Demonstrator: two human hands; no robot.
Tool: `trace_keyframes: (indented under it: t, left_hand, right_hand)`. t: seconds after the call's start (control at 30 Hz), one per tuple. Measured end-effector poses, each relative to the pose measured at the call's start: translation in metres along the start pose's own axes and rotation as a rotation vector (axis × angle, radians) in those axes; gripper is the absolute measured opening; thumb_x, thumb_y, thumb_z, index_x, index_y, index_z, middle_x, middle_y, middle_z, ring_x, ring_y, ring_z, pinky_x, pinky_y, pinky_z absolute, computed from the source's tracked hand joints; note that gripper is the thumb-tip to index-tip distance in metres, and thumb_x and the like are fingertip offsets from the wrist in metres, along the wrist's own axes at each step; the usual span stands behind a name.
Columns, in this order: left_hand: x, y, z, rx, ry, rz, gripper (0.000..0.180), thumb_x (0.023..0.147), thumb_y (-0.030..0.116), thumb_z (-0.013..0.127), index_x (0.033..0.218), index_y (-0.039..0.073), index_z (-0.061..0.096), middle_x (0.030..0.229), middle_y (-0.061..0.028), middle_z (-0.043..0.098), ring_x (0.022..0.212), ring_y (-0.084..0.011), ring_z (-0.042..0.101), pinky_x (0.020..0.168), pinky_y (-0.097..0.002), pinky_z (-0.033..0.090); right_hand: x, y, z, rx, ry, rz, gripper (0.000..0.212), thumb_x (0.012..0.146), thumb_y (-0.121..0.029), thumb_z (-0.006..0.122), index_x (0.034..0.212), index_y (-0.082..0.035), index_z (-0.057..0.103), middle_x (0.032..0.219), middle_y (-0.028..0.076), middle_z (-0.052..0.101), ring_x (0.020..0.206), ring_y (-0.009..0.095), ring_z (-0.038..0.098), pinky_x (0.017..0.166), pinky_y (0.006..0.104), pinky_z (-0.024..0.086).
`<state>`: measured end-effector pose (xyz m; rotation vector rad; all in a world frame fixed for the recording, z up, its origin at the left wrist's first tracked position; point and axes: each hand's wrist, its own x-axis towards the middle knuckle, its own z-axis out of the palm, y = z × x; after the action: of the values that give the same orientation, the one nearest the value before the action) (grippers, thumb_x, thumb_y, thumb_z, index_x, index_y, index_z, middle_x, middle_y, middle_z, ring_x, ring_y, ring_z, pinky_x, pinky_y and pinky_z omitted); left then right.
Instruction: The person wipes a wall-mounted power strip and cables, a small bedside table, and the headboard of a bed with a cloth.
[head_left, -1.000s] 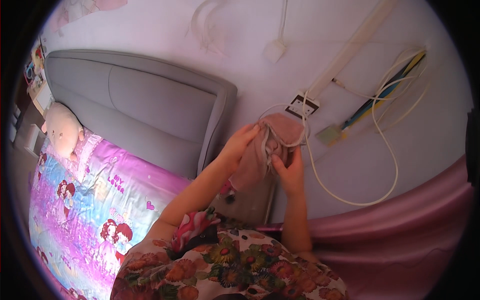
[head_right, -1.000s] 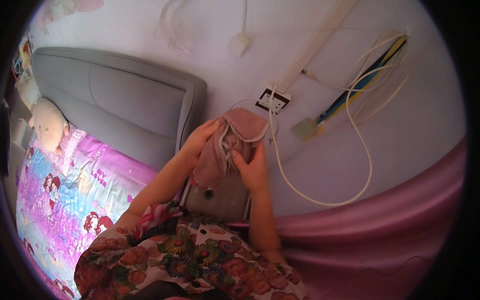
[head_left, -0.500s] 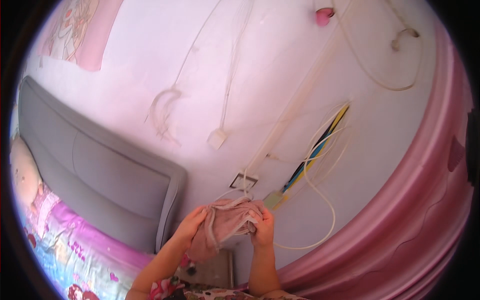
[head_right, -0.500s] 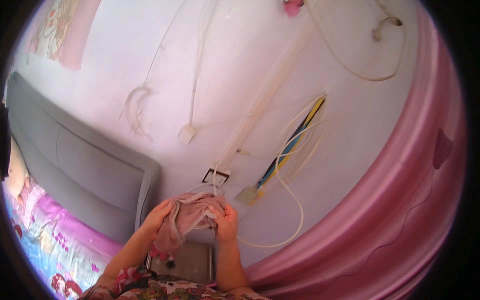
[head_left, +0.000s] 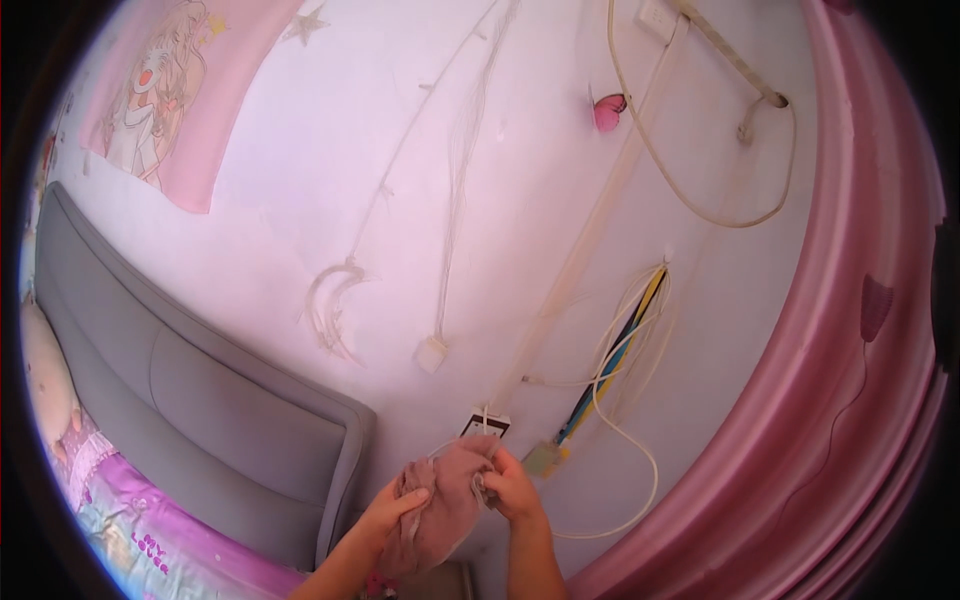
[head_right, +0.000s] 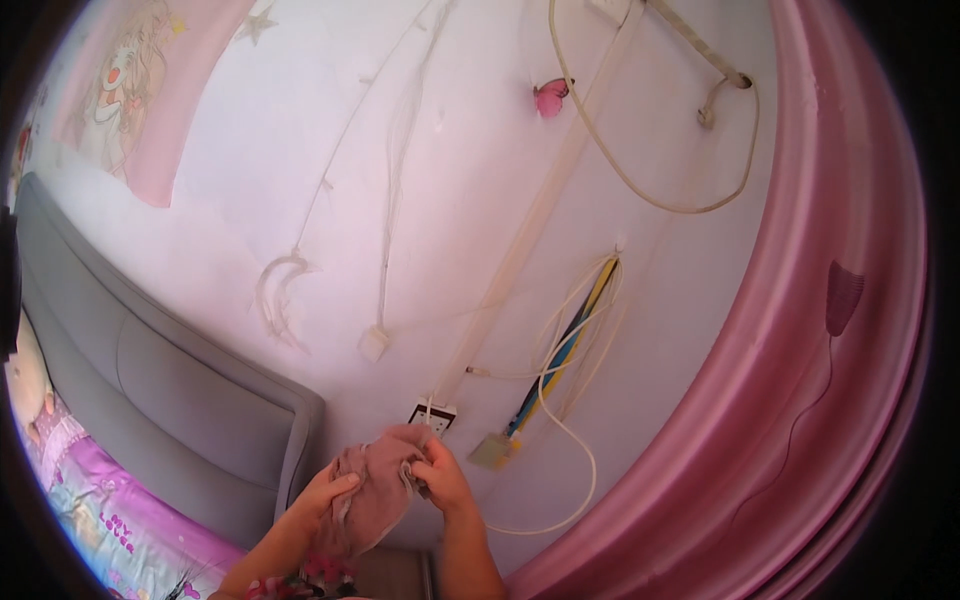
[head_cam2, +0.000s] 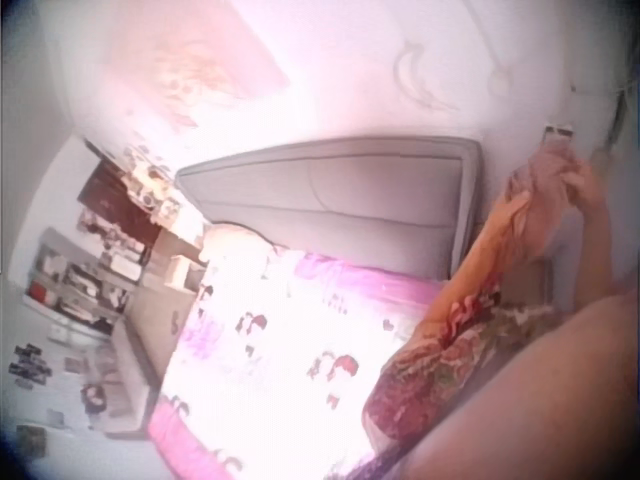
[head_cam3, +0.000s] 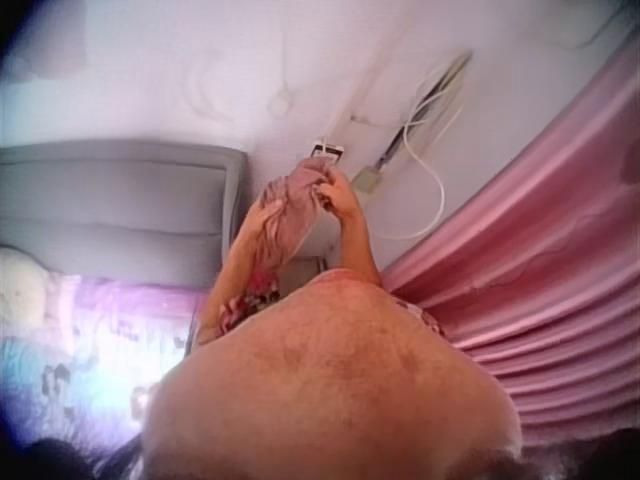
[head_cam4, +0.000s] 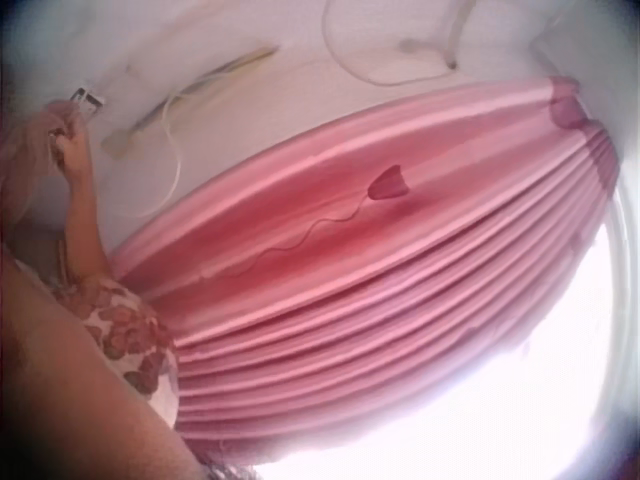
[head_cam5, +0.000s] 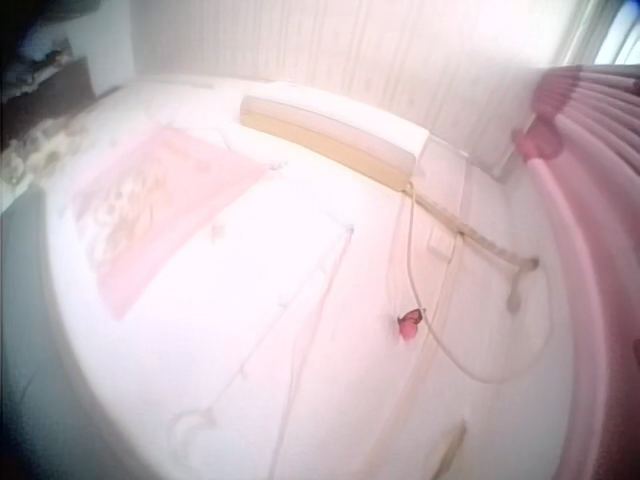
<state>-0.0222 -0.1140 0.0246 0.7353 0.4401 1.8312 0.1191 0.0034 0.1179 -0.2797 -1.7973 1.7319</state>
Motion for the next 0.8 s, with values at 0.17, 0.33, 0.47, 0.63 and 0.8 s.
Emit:
trace_keyframes:
  t: [0.17, 0.33, 0.47, 0.63, 0.8]
  left_hand:
    - [0.000, 0.016, 0.000, -0.174, 0.174, 0.275, 0.055, 0.081, 0.012, 0.059, 0.129, 0.004, 0.034, 0.121, -0.0121, 0.048, 0.110, -0.0242, 0.049, 0.095, -0.0369, 0.039]
    - [0.000, 0.024, 0.017, -0.068, 0.234, 0.398, 0.048, 0.086, 0.013, 0.053, 0.129, 0.004, 0.034, 0.121, -0.0137, 0.048, 0.110, -0.0267, 0.049, 0.095, -0.0381, 0.040]
    - [0.000, 0.028, 0.016, -0.098, 0.300, 0.475, 0.043, 0.089, 0.015, 0.048, 0.129, 0.005, 0.036, 0.121, -0.0130, 0.048, 0.109, -0.0262, 0.049, 0.094, -0.0385, 0.041]
    - [0.004, 0.026, 0.000, -0.232, 0.315, 0.398, 0.040, 0.090, 0.017, 0.045, 0.128, 0.006, 0.038, 0.122, -0.0122, 0.048, 0.109, -0.0254, 0.049, 0.093, -0.0377, 0.041]
    - [0.006, 0.015, -0.004, -0.225, 0.356, 0.279, 0.039, 0.087, 0.011, 0.048, 0.125, 0.004, 0.042, 0.119, -0.0107, 0.051, 0.107, -0.0236, 0.051, 0.092, -0.0350, 0.042]
  right_hand:
    - [-0.001, 0.005, 0.003, 0.144, -0.049, 0.243, 0.046, 0.081, -0.017, 0.061, 0.122, -0.005, 0.046, 0.099, 0.003, 0.058, 0.083, 0.011, 0.056, 0.065, 0.0235, 0.046]
    - [-0.004, 0.029, 0.008, -0.147, -0.193, 0.258, 0.045, 0.083, -0.025, 0.062, 0.120, -0.005, 0.047, 0.099, 0.000, 0.058, 0.076, 0.006, 0.053, 0.056, 0.0187, 0.041]
    - [0.000, 0.004, 0.004, -0.787, -0.126, 0.262, 0.035, 0.082, -0.031, 0.060, 0.111, -0.012, 0.056, 0.096, 0.001, 0.061, 0.075, 0.008, 0.057, 0.055, 0.0215, 0.043]
    - [-0.002, -0.019, -0.001, -0.971, 0.024, 0.196, 0.019, 0.079, -0.014, 0.062, 0.094, -0.004, 0.064, 0.078, 0.004, 0.063, 0.080, 0.009, 0.058, 0.062, 0.0228, 0.045]
    - [0.011, -0.023, -0.012, -0.732, 0.116, -0.356, 0.020, 0.077, -0.023, 0.060, 0.085, -0.005, 0.066, 0.094, 0.010, 0.063, 0.081, 0.018, 0.060, 0.072, 0.0287, 0.046]
